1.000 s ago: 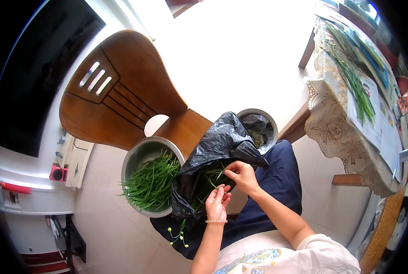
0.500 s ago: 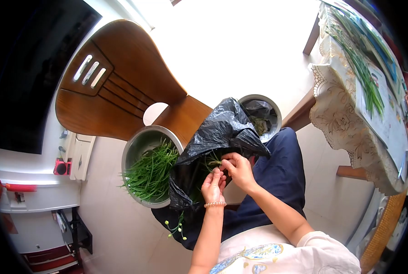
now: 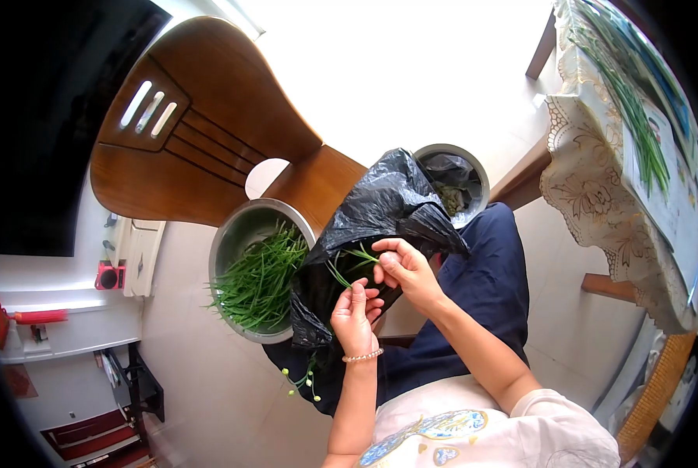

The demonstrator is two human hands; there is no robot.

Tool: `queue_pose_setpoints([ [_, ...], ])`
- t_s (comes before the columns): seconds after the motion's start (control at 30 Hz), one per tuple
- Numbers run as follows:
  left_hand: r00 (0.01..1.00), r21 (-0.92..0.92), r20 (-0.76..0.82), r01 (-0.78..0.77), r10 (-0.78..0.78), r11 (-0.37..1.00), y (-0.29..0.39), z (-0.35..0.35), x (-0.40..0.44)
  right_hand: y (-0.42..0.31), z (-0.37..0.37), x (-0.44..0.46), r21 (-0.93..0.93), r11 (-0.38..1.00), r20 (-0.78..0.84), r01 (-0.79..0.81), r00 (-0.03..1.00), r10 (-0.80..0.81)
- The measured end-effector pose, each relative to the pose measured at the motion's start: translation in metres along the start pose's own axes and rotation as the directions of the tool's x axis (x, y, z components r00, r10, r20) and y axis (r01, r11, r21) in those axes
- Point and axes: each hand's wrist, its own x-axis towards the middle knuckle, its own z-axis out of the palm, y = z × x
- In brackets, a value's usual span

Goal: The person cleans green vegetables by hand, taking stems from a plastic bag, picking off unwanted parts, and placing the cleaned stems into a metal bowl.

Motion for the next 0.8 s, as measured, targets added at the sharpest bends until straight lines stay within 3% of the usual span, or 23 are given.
queue_pose_setpoints([
  [0.07,0.999,0.005,0.000,-0.038,0.038,0.999,0.008,0.004,-0.003,-0.009,0.008,-0.003,-0.025,1.000,0.016,0.005,1.000,-0.005],
  [0.17,0.996,0.012,-0.052,-0.066,0.067,0.998,0.012,0.005,-0.002,-0.012,0.015,-0.005,-0.285,0.959,0.057,0.017,0.998,-0.001],
  [0.3,0.996,-0.017,-0.091,-0.024,0.023,1.000,0.013,-0.004,-0.002,-0.007,0.022,-0.013,-0.292,0.956,0.059,-0.006,0.998,0.024],
  [0.4,0.988,0.076,-0.130,-0.076,0.086,0.994,0.016,-0.009,-0.010,-0.004,0.025,-0.016,-0.429,0.902,0.032,0.047,0.999,-0.037],
  [0.47,0.977,0.108,-0.160,-0.121,0.137,0.987,0.014,-0.010,-0.011,-0.004,0.027,-0.017,-0.602,0.788,-0.017,0.129,0.985,-0.174],
  [0.53,0.980,0.085,-0.146,-0.121,0.132,0.989,0.013,-0.010,-0.009,-0.002,0.032,-0.018,-0.612,0.767,-0.016,0.192,0.967,-0.255],
  [0.63,0.995,-0.139,-0.054,0.071,-0.079,0.988,0.010,-0.014,-0.006,-0.006,0.040,-0.023,-0.743,0.580,0.123,0.334,0.920,-0.373],
  [0.73,0.996,-0.217,-0.026,0.083,-0.090,0.973,0.013,-0.015,-0.009,-0.007,0.041,-0.029,-0.688,0.638,0.124,0.344,0.923,-0.364],
  [0.77,0.997,-0.218,-0.027,0.062,-0.069,0.974,0.014,-0.015,-0.012,-0.010,0.038,-0.033,-0.654,0.715,0.092,0.249,0.964,-0.251],
  [0.8,0.997,-0.216,-0.027,0.066,-0.073,0.974,0.017,-0.015,-0.015,-0.009,0.038,-0.033,-0.655,0.715,0.087,0.244,0.964,-0.250],
])
